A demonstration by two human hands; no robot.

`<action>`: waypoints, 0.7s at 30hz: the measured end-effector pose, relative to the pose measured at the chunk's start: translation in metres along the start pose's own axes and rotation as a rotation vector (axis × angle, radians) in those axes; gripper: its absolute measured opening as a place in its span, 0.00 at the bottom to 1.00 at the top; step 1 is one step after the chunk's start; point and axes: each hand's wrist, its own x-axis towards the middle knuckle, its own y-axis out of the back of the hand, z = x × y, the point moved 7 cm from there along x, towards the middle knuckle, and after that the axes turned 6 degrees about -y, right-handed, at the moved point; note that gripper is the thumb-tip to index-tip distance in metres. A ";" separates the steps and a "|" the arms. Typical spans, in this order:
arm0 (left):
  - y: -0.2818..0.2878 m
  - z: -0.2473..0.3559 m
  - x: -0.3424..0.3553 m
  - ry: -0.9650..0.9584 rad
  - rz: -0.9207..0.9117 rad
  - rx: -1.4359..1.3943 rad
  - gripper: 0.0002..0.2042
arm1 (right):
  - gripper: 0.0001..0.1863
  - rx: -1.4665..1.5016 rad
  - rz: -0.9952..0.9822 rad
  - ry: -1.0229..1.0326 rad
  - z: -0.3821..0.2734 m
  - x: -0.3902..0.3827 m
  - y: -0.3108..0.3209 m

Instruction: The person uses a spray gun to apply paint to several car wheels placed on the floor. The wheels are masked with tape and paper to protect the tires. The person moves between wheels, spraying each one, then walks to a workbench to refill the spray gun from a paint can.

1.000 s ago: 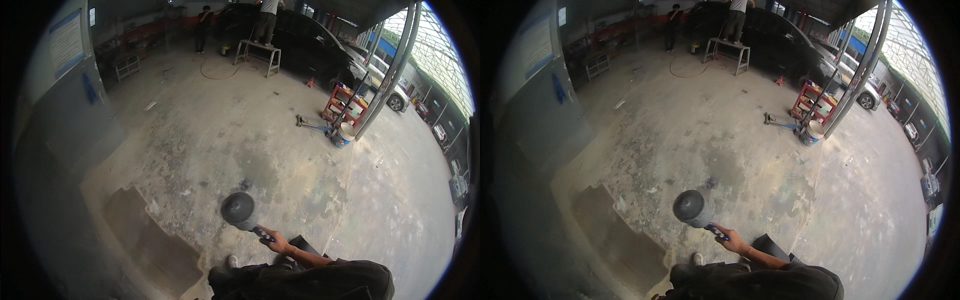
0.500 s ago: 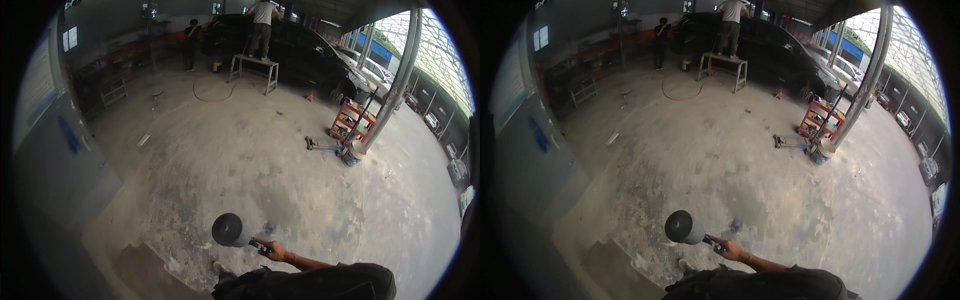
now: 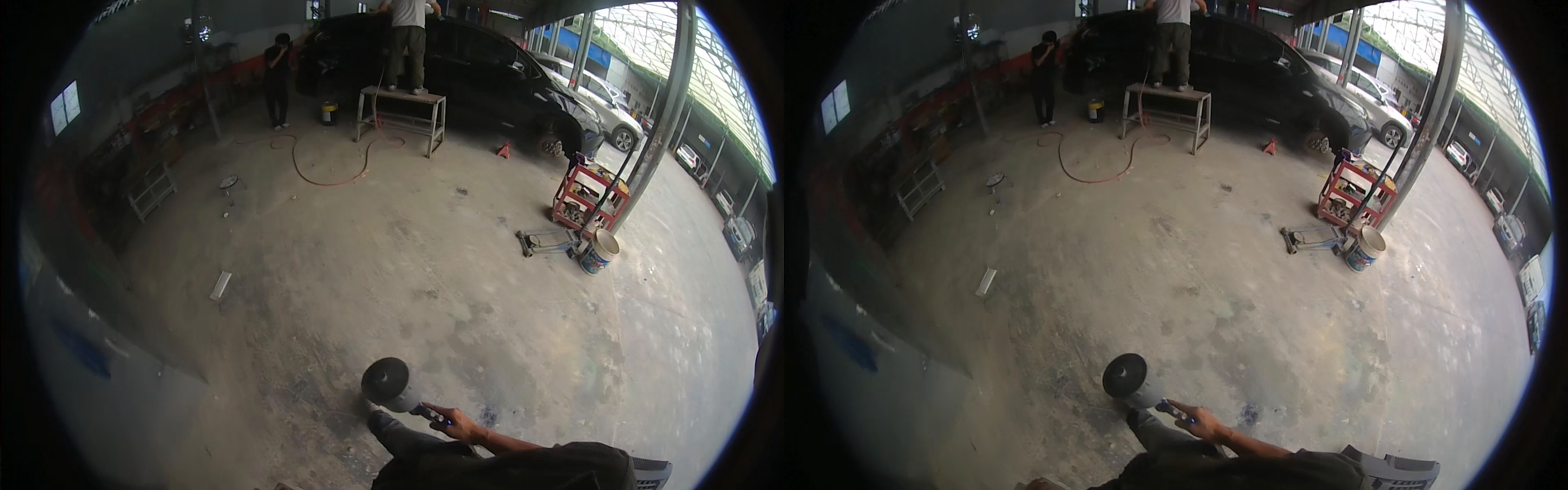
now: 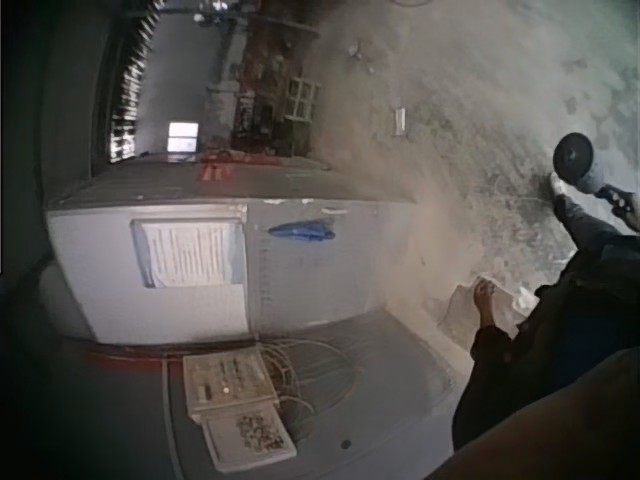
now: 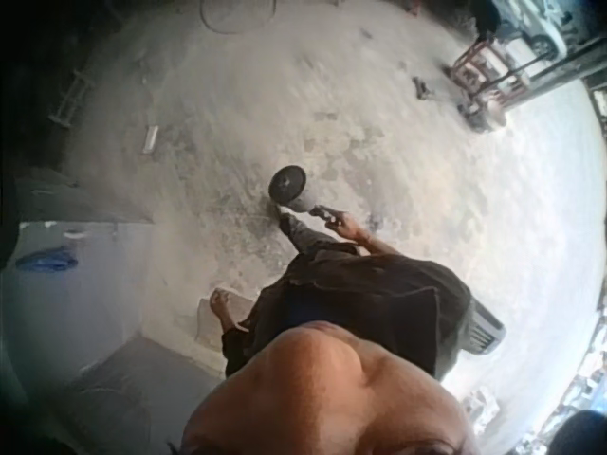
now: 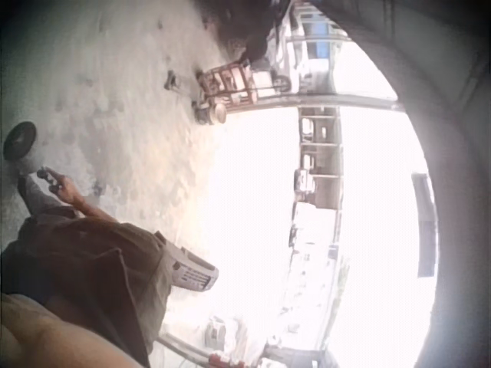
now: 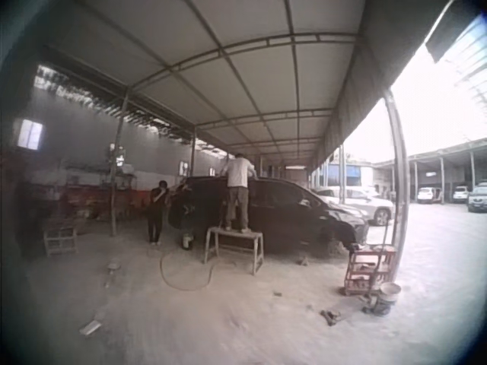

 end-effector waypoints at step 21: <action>-0.203 0.253 0.592 0.139 -0.155 0.020 0.22 | 0.35 -0.115 -0.010 0.057 -0.350 0.675 0.056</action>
